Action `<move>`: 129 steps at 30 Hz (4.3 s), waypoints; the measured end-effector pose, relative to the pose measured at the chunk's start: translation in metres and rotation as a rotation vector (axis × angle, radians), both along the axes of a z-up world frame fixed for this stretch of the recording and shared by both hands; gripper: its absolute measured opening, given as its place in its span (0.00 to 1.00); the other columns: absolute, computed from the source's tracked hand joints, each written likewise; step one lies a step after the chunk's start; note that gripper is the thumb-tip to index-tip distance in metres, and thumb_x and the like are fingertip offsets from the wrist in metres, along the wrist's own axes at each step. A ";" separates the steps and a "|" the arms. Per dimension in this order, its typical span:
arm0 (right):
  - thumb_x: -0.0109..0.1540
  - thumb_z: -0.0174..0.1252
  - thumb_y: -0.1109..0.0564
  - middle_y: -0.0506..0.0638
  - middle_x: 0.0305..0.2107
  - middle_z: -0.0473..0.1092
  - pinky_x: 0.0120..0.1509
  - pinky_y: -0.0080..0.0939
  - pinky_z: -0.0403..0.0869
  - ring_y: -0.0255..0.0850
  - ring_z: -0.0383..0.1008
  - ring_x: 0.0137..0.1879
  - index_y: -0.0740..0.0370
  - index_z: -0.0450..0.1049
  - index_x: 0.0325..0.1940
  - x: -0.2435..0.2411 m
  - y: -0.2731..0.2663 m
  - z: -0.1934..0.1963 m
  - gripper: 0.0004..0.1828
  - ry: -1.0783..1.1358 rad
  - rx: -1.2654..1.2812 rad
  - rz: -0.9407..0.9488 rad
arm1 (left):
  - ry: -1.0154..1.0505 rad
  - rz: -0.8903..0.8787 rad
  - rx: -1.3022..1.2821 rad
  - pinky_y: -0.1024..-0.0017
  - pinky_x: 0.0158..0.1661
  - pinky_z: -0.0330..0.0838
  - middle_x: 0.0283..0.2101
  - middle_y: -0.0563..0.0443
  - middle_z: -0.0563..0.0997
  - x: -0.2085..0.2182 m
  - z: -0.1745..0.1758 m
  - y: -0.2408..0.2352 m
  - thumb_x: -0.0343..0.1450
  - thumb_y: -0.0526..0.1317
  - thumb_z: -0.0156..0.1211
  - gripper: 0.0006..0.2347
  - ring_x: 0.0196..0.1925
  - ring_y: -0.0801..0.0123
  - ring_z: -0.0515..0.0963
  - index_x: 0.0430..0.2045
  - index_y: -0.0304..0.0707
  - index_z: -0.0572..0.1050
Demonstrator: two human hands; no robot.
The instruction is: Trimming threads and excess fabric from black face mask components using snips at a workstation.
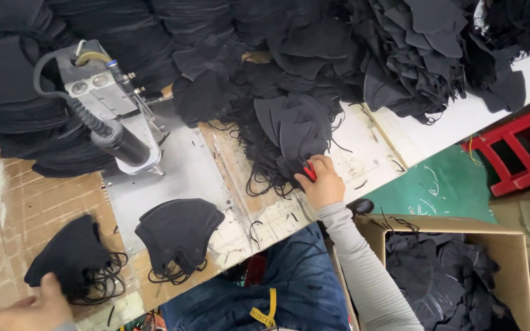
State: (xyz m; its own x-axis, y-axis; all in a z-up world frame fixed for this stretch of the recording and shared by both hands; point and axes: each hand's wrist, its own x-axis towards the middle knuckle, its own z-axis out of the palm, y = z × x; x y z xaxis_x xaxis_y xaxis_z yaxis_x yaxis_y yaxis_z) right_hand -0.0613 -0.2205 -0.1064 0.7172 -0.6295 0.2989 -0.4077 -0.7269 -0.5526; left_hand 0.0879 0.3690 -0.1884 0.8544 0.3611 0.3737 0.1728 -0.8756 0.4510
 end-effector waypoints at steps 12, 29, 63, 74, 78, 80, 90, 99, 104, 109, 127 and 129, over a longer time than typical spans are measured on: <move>0.52 0.68 0.51 0.49 0.57 0.71 0.36 0.50 0.76 0.52 0.78 0.32 0.57 0.75 0.52 -0.011 -0.008 0.000 0.25 0.145 -0.257 0.169 | -0.205 -0.311 -0.051 0.67 0.47 0.78 0.44 0.38 0.73 -0.052 0.151 -0.129 0.81 0.28 0.65 0.17 0.42 0.57 0.81 0.59 0.19 0.62; 0.60 0.50 0.64 0.45 0.21 0.66 0.25 0.32 0.53 0.29 0.52 0.19 0.71 0.73 0.44 -0.041 -0.089 0.075 0.11 -0.360 1.687 0.652 | 0.191 -1.200 -0.960 0.65 0.59 0.67 0.60 0.39 0.73 -0.057 0.211 -0.364 0.65 0.32 0.71 0.32 0.63 0.60 0.72 0.64 0.28 0.59; 0.55 0.61 0.70 0.44 0.21 0.69 0.26 0.35 0.63 0.33 0.67 0.23 0.63 0.73 0.42 -0.115 0.015 0.018 0.13 -0.362 1.581 0.167 | 0.273 -1.191 -1.218 0.71 0.53 0.72 0.51 0.44 0.81 -0.099 0.171 -0.312 0.79 0.36 0.55 0.08 0.51 0.67 0.80 0.36 0.29 0.79; 0.62 0.58 0.68 0.41 0.17 0.61 0.24 0.33 0.54 0.29 0.54 0.20 0.65 0.76 0.43 -0.119 0.002 0.016 0.06 -0.530 1.619 0.254 | 0.736 -0.757 -2.159 0.63 0.40 0.71 0.30 0.56 0.66 -0.090 0.173 -0.308 0.80 0.43 0.46 0.11 0.31 0.69 0.66 0.29 0.40 0.67; 0.62 0.58 0.70 0.41 0.19 0.62 0.25 0.32 0.55 0.28 0.55 0.21 0.64 0.76 0.43 -0.116 0.007 0.023 0.08 -0.511 1.570 0.219 | 0.730 -0.713 -2.162 0.65 0.40 0.70 0.30 0.57 0.65 -0.090 0.166 -0.305 0.79 0.44 0.47 0.10 0.31 0.69 0.66 0.29 0.42 0.67; 0.61 0.57 0.69 0.44 0.26 0.69 0.24 0.32 0.55 0.29 0.57 0.21 0.64 0.75 0.42 -0.107 0.018 0.036 0.07 -0.472 1.534 0.196 | 0.701 -0.742 -2.185 0.64 0.40 0.70 0.31 0.56 0.67 -0.095 0.162 -0.304 0.80 0.44 0.48 0.10 0.32 0.69 0.68 0.31 0.41 0.67; 0.65 0.64 0.66 0.40 0.24 0.66 0.34 0.33 0.65 0.29 0.65 0.30 0.60 0.70 0.31 -0.072 0.092 0.005 0.11 -0.458 1.584 0.231 | 0.055 -1.496 -0.447 0.57 0.64 0.68 0.53 0.40 0.79 -0.164 0.204 -0.324 0.68 0.40 0.69 0.09 0.58 0.47 0.79 0.32 0.37 0.74; 0.56 0.62 0.66 0.48 0.23 0.75 0.23 0.30 0.61 0.33 0.73 0.24 0.54 0.73 0.35 -0.066 0.107 0.060 0.09 -0.189 1.724 0.228 | 0.522 -0.764 -1.234 0.72 0.43 0.76 0.46 0.41 0.85 -0.125 0.184 -0.288 0.67 0.26 0.61 0.24 0.43 0.67 0.83 0.61 0.33 0.68; 0.60 0.62 0.65 0.52 0.30 0.78 0.25 0.28 0.58 0.28 0.62 0.23 0.65 0.79 0.43 -0.076 0.093 0.064 0.08 0.047 1.819 0.593 | 0.214 -0.714 -1.043 0.76 0.55 0.74 0.52 0.39 0.82 -0.091 0.202 -0.245 0.71 0.23 0.58 0.22 0.53 0.70 0.81 0.61 0.28 0.68; 0.62 0.64 0.62 0.50 0.34 0.71 0.35 0.34 0.66 0.34 0.68 0.33 0.60 0.78 0.51 -0.029 0.037 0.046 0.12 -0.233 0.689 0.291 | 0.082 -0.541 -0.831 0.70 0.58 0.75 0.56 0.37 0.79 -0.044 0.160 -0.151 0.72 0.22 0.60 0.22 0.57 0.67 0.80 0.63 0.28 0.68; 0.69 0.61 0.62 0.42 0.21 0.65 0.28 0.34 0.58 0.30 0.60 0.23 0.64 0.78 0.47 -0.006 -0.130 0.015 0.03 -0.742 0.776 -0.190 | -0.276 -0.597 -0.190 0.63 0.57 0.68 0.57 0.33 0.73 -0.019 0.148 -0.211 0.73 0.28 0.64 0.18 0.53 0.53 0.73 0.58 0.23 0.72; 0.65 0.60 0.65 0.39 0.18 0.61 0.23 0.32 0.51 0.28 0.52 0.18 0.62 0.76 0.42 -0.010 -0.138 0.023 0.02 -0.852 1.114 -0.122 | -0.186 -0.657 -0.406 0.70 0.59 0.71 0.57 0.39 0.72 -0.022 0.157 -0.249 0.74 0.29 0.64 0.16 0.57 0.61 0.76 0.58 0.29 0.73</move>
State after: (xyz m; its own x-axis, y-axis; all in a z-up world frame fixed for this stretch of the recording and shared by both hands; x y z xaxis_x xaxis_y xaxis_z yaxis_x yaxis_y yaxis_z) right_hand -0.0710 -0.3583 -0.0833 0.4956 -0.8647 -0.0820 0.3112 0.2649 -0.9127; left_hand 0.0664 0.1201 -0.0312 0.8763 -0.0564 0.4784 -0.4317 -0.5328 0.7278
